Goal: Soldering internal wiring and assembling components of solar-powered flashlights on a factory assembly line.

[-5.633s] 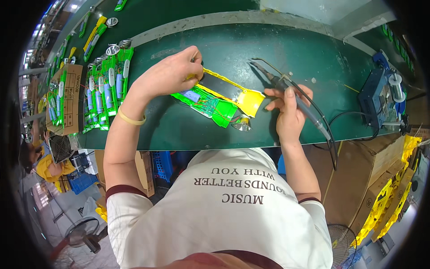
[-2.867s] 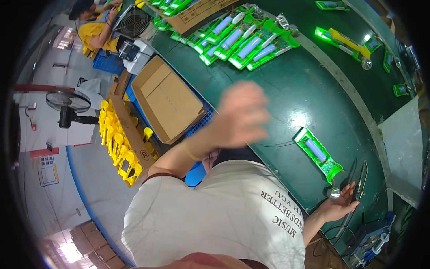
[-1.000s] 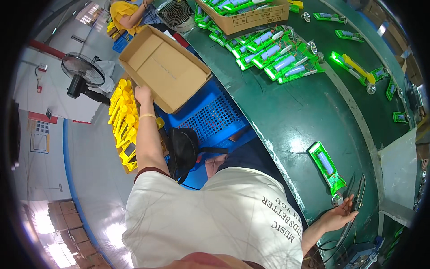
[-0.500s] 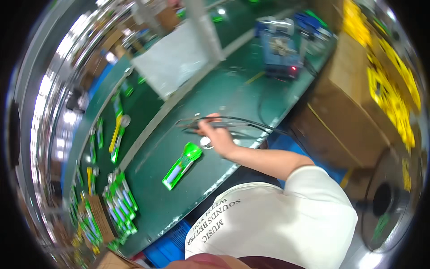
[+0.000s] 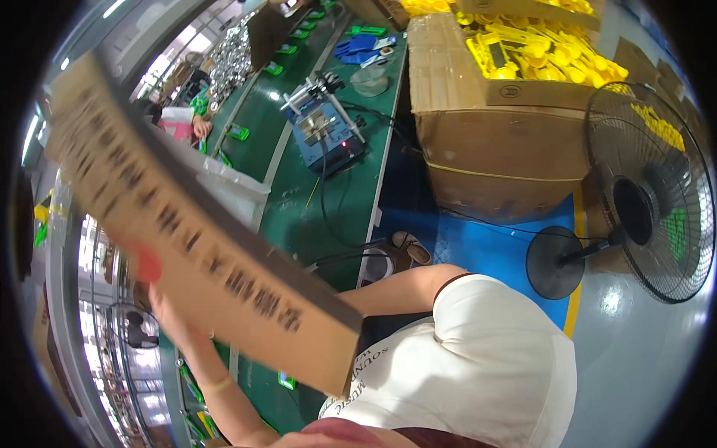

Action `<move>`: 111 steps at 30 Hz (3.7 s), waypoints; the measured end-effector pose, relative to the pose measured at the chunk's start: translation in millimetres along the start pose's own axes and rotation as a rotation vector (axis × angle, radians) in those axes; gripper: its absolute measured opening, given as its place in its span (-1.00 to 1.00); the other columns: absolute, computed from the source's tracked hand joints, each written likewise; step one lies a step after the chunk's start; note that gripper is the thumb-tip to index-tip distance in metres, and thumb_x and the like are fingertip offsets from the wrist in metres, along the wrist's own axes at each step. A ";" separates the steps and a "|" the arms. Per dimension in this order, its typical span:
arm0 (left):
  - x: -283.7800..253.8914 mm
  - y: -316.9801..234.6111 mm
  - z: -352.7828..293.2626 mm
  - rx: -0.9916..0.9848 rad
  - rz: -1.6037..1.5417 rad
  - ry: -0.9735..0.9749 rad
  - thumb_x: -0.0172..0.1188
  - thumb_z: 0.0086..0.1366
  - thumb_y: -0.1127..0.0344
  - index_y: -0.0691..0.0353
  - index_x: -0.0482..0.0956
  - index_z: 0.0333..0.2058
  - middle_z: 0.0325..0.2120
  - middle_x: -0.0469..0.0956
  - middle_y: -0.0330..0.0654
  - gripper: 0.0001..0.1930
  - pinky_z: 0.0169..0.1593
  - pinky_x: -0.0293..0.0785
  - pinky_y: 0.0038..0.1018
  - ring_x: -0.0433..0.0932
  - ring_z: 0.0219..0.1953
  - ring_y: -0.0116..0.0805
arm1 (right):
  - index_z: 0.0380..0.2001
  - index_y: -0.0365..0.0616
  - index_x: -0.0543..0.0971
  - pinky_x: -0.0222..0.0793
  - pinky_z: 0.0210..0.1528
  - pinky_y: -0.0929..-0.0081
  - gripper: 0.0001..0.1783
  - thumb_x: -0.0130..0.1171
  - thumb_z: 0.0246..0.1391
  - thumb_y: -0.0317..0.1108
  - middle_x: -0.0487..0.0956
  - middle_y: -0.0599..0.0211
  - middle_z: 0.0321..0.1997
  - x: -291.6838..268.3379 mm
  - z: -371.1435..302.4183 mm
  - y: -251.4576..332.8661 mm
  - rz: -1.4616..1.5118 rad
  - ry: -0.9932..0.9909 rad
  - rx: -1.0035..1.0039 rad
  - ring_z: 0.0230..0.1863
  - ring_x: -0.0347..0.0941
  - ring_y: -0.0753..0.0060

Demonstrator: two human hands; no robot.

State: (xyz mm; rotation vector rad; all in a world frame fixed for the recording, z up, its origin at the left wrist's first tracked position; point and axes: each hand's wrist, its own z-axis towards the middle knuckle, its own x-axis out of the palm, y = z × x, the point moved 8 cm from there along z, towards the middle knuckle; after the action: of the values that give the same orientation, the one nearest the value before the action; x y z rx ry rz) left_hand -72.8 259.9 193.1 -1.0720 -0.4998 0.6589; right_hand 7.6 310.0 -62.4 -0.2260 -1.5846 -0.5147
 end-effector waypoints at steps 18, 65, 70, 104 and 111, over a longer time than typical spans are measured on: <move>335.4 -171.6 37.5 0.373 -0.649 0.884 -0.02 0.25 0.24 0.32 0.40 -0.15 -0.22 0.44 -0.16 -0.71 -0.03 0.31 -0.34 0.40 -0.13 -0.27 | -0.34 -0.25 0.36 0.39 -0.27 0.63 -0.77 0.04 0.10 -0.28 0.43 0.32 -0.41 18.7 -11.2 15.3 -0.766 -0.072 -0.157 -0.36 0.42 0.60; -67.9 -118.2 -927.1 -0.329 -0.023 -2.176 0.08 0.08 -0.15 0.15 0.34 0.03 -0.06 0.42 -0.16 -0.37 0.00 0.31 -0.28 0.40 -0.05 -0.18 | -0.33 -0.36 0.43 0.23 0.11 0.40 -0.64 -0.14 0.20 -0.21 0.51 0.12 -0.30 -19.9 15.6 36.5 -0.815 0.003 -0.076 0.03 0.35 0.11; -65.0 -131.6 -1029.3 -0.295 0.184 -2.142 0.02 0.09 -0.01 0.19 0.42 -0.08 -0.18 0.47 -0.19 -0.51 -0.05 0.33 -0.35 0.41 -0.12 -0.25 | -0.32 -0.31 0.45 0.25 0.03 0.44 -0.67 -0.11 0.19 -0.21 0.53 0.19 -0.34 -8.7 10.6 23.7 -0.765 0.022 -0.049 0.00 0.39 0.16; -76.6 77.3 -42.4 -0.012 -0.491 -0.316 -0.05 0.20 0.30 0.19 0.17 0.07 -0.06 0.36 -0.11 -0.55 0.02 0.32 -0.29 0.39 -0.04 -0.20 | -0.21 -0.11 0.47 0.22 -0.14 0.39 -0.57 -0.19 0.17 0.00 0.55 0.22 -0.31 200.2 -31.6 198.1 -0.400 0.350 -0.799 -0.02 0.37 0.14; -62.8 98.1 20.9 0.251 -0.222 -0.304 -0.05 0.26 0.38 0.34 -0.02 0.19 0.07 0.23 -0.12 -0.44 0.12 0.15 -0.48 0.26 0.06 -0.34 | -0.20 -0.25 0.48 0.37 -0.08 0.31 -0.37 -0.21 0.11 0.16 0.54 0.11 -0.22 255.5 18.4 178.1 -0.451 0.693 -1.197 -0.01 0.37 -0.08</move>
State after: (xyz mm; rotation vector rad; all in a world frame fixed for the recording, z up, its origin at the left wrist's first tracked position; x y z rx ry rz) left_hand -155.1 260.4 108.1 -0.6714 -0.7651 0.6705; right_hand 47.4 432.6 221.8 -0.5126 -0.4817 -1.6645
